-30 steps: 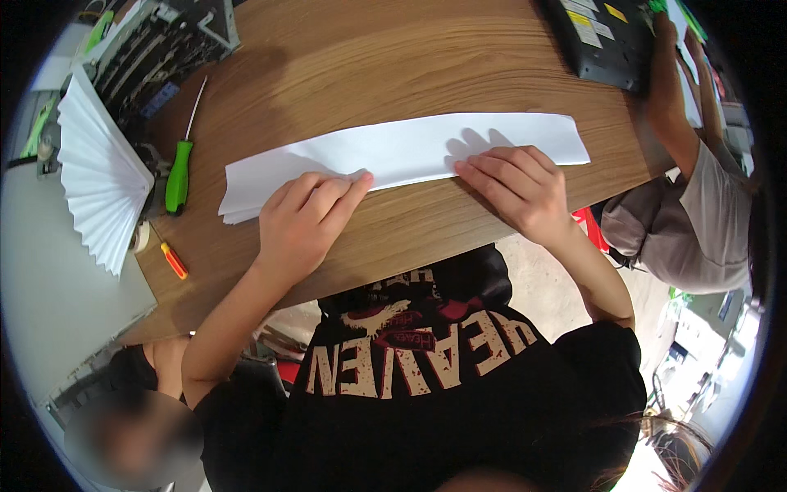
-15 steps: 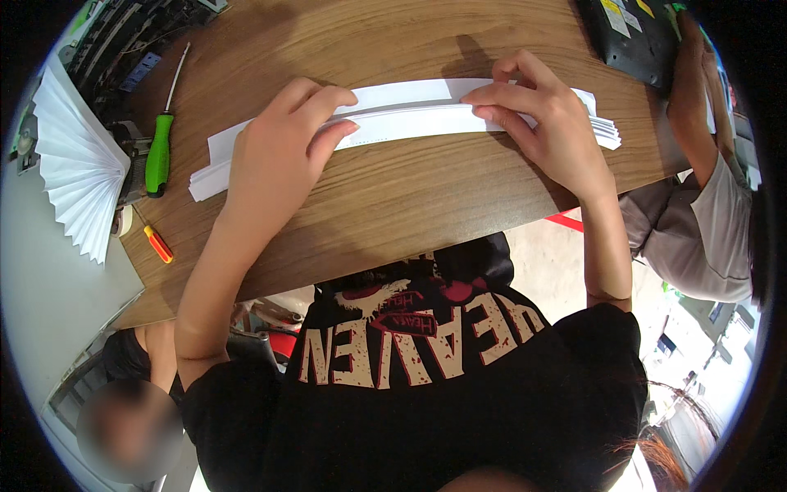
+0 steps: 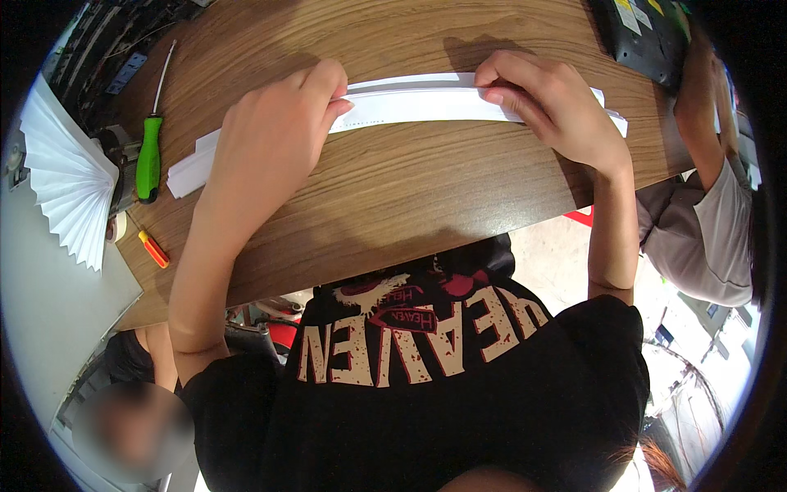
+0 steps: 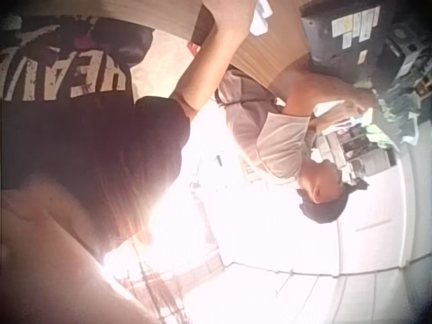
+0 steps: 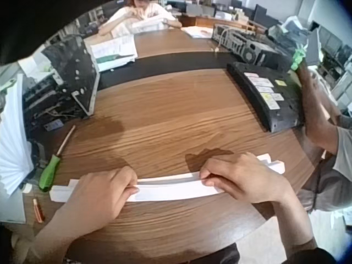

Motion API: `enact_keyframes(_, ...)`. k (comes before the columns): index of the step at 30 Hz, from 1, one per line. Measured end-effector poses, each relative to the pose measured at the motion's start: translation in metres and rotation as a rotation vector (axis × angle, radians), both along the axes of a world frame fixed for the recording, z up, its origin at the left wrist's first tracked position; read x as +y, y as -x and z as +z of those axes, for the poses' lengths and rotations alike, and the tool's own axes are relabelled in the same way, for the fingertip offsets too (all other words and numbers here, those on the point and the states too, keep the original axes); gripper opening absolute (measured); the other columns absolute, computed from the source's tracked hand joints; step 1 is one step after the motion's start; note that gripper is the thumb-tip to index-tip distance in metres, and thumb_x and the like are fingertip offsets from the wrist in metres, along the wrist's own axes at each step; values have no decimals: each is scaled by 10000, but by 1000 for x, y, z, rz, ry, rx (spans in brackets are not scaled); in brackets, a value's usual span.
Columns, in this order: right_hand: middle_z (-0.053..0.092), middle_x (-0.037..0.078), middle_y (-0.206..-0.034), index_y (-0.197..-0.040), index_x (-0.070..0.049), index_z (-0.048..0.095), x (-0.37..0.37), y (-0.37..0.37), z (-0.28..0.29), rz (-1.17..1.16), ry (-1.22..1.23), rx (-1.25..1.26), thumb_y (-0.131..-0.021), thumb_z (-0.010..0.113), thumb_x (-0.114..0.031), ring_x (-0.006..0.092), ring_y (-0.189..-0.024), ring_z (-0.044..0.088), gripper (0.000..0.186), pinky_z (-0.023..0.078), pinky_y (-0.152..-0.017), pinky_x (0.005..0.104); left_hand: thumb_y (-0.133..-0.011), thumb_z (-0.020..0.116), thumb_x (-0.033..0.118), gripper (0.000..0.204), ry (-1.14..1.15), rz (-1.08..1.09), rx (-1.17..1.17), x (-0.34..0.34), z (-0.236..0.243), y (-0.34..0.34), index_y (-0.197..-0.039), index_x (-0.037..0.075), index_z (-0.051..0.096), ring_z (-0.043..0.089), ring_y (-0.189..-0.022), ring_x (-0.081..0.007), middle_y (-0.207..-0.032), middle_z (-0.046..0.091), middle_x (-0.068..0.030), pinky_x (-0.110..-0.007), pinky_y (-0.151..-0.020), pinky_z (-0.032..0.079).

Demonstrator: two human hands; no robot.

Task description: The person folds paper into a fan shape by hand and then folds another sheet of paper into a strip.

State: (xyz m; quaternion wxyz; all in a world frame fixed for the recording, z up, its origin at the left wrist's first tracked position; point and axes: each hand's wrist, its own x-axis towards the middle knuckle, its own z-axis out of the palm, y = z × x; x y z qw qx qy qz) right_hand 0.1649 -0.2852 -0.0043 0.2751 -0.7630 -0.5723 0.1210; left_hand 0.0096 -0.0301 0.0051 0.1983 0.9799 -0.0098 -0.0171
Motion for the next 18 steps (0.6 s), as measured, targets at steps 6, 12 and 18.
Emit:
enact_keyframes(6, 632, 104, -851, -1010, -26, 610, 0, 4, -1, -50, -28, 88, -916, 646, -117, 245, -730, 631, 136, 493, -671, 306, -948, 583, 192, 118, 70, -7, -2, 4, -4, 1, -978, 81, 555, 622, -826, -371, -907, 643, -130, -421, -699, 476)
enact_keyframes(12, 638, 84, -834, -979, -24, 623, 3, 1, 3, -82, 27, 145, -882, 686, -107, 192, -730, 629, 143, 504, -673, 288, -939, 599, 175, 139, 104, -4, -31, 4, -10, 4, -1001, 57, 563, 618, -838, -356, -930, 635, -129, -391, -725, 484)
enact_keyframes(18, 628, 73, -815, -922, -38, 661, 0, 9, -4, -119, -59, -78, -856, 707, -112, 226, -718, 625, 109, 498, -645, 308, -934, 610, 174, 144, 71, -43, -102, 3, -11, 6, -993, 50, 567, 617, -830, -360, -943, 641, -132, -401, -725, 488)
